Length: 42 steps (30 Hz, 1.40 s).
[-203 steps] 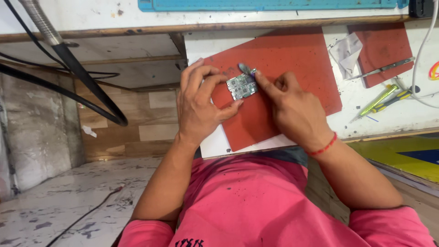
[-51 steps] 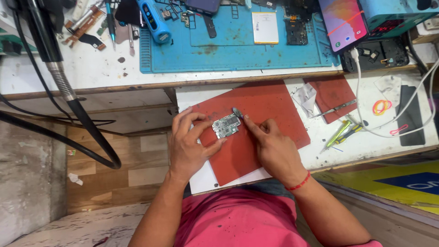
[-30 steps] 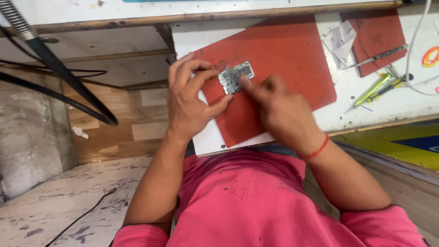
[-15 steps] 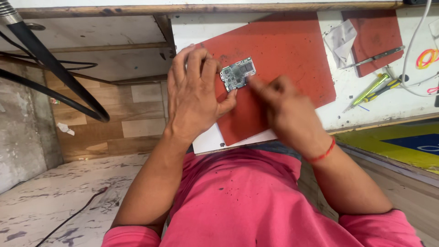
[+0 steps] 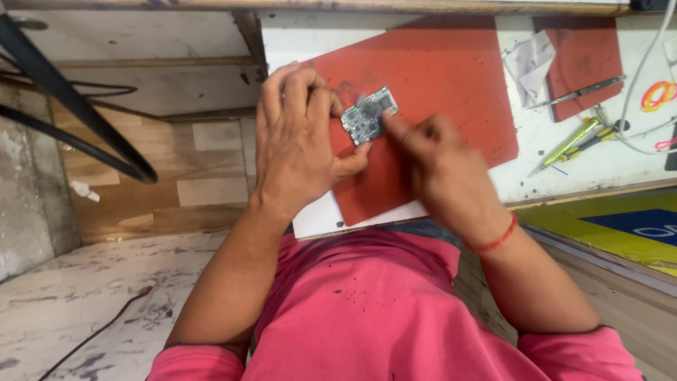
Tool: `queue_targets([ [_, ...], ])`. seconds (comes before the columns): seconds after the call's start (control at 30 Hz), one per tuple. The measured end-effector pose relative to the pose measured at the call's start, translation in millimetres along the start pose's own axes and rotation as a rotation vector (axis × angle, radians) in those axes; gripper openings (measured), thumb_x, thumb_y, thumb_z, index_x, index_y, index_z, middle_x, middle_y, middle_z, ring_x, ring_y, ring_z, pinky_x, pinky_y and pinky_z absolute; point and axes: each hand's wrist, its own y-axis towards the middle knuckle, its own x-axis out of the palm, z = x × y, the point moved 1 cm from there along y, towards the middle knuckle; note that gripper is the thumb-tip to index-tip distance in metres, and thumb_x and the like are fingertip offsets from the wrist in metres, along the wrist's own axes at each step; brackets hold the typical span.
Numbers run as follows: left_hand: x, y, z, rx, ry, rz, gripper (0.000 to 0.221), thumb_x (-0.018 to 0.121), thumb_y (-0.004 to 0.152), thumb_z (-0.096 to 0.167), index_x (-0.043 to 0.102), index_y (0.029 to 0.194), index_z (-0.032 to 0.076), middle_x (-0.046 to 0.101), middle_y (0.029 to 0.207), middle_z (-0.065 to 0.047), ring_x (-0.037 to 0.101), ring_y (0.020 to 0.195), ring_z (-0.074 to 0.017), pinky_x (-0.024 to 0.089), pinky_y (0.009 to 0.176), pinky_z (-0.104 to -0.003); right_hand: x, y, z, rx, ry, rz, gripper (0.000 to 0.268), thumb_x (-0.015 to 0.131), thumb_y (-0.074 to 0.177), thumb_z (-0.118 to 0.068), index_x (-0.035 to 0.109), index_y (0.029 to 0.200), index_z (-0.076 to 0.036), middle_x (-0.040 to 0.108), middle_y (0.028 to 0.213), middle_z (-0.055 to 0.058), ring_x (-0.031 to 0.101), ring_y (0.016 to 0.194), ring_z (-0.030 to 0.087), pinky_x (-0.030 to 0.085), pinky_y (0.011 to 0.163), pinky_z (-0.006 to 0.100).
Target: The person uses a hot air gun to heat a small circuit board placed on a red mat. They then use a toothbrush to scrub the surface of the heated board, likely to remove residue or flux. The person continues to scrub the board with the toothbrush for the remainder of the clip.
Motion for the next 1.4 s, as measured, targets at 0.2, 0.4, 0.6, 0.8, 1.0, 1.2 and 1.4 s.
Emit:
queue_targets([
  [0.2, -3, -8, -1, -0.007, -0.025, 0.02, 0.047, 0.096, 0.066, 0.032, 0.065, 0.093, 0.011, 0.052, 0.123, -0.007, 0.042, 0.134, -0.033, 0.045, 0.106, -0.048, 5, -6, 6, -0.069, 0.009, -0.066, 0.063, 0.057, 0.087, 0.003, 0.061, 0.145, -0.022, 0.063, 0.105, 0.015, 0.067, 0.076, 0.037, 0.055, 0.067, 0.046],
  [0.4, -3, -9, -4, -0.007, -0.096, 0.033, 0.042, 0.097, 0.069, 0.029, 0.065, 0.089, 0.011, 0.052, 0.124, -0.006, 0.043, 0.137, -0.0323, 0.048, 0.105, -0.045, -9, -4, -12, -0.035, -0.013, -0.124, 0.068, 0.054, 0.086, 0.007, 0.055, 0.15, -0.015, 0.062, 0.104, 0.017, 0.067, 0.074, 0.037, 0.056, 0.065, 0.047],
  [0.6, 0, -3, -5, 0.032, -0.109, 0.046, 0.044, 0.098, 0.07, 0.031, 0.067, 0.093, 0.01, 0.054, 0.121, -0.007, 0.045, 0.131, -0.0347, 0.046, 0.107, -0.047, 5, -9, 16, 0.056, -0.084, -0.076, 0.062, 0.056, 0.09, 0.004, 0.054, 0.151, -0.011, 0.062, 0.108, 0.019, 0.066, 0.073, 0.04, 0.055, 0.063, 0.048],
  [0.8, 3, -1, -7, 0.032, -0.13, 0.087, 0.044, 0.096, 0.071, 0.026, 0.071, 0.104, 0.01, 0.056, 0.121, -0.008, 0.047, 0.13, -0.0351, 0.045, 0.111, -0.047, -2, -15, 28, -0.003, 0.099, 0.053, 0.056, 0.054, 0.095, 0.002, 0.057, 0.148, -0.013, 0.063, 0.107, 0.016, 0.069, 0.083, 0.034, 0.057, 0.072, 0.044],
  [1.0, 3, -2, -10, 0.03, -0.098, 0.092, 0.045, 0.095, 0.07, 0.024, 0.07, 0.104, 0.009, 0.056, 0.122, -0.009, 0.048, 0.131, -0.036, 0.045, 0.111, -0.048, -5, 12, -6, -0.052, 0.104, 0.081, 0.051, 0.059, 0.098, 0.001, 0.061, 0.146, -0.016, 0.064, 0.109, 0.017, 0.068, 0.082, 0.036, 0.056, 0.069, 0.046],
  [1.2, -2, -2, 0, 0.026, -0.074, 0.092, 0.044, 0.095, 0.072, 0.025, 0.069, 0.103, 0.008, 0.055, 0.126, -0.011, 0.049, 0.129, -0.0354, 0.046, 0.108, -0.048, -14, 3, -10, -0.102, 0.027, -0.019, 0.065, 0.057, 0.084, 0.002, 0.06, 0.147, -0.017, 0.063, 0.106, 0.017, 0.068, 0.076, 0.036, 0.057, 0.064, 0.045],
  [1.4, -1, -18, 4, -0.033, -0.061, 0.08, 0.047, 0.095, 0.075, 0.028, 0.066, 0.105, 0.007, 0.05, 0.137, -0.016, 0.045, 0.133, -0.0381, 0.044, 0.11, -0.05, 2, -9, 6, -0.023, -0.025, 0.053, 0.056, 0.057, 0.094, -0.001, 0.059, 0.148, -0.015, 0.064, 0.108, 0.016, 0.067, 0.081, 0.036, 0.056, 0.066, 0.045],
])
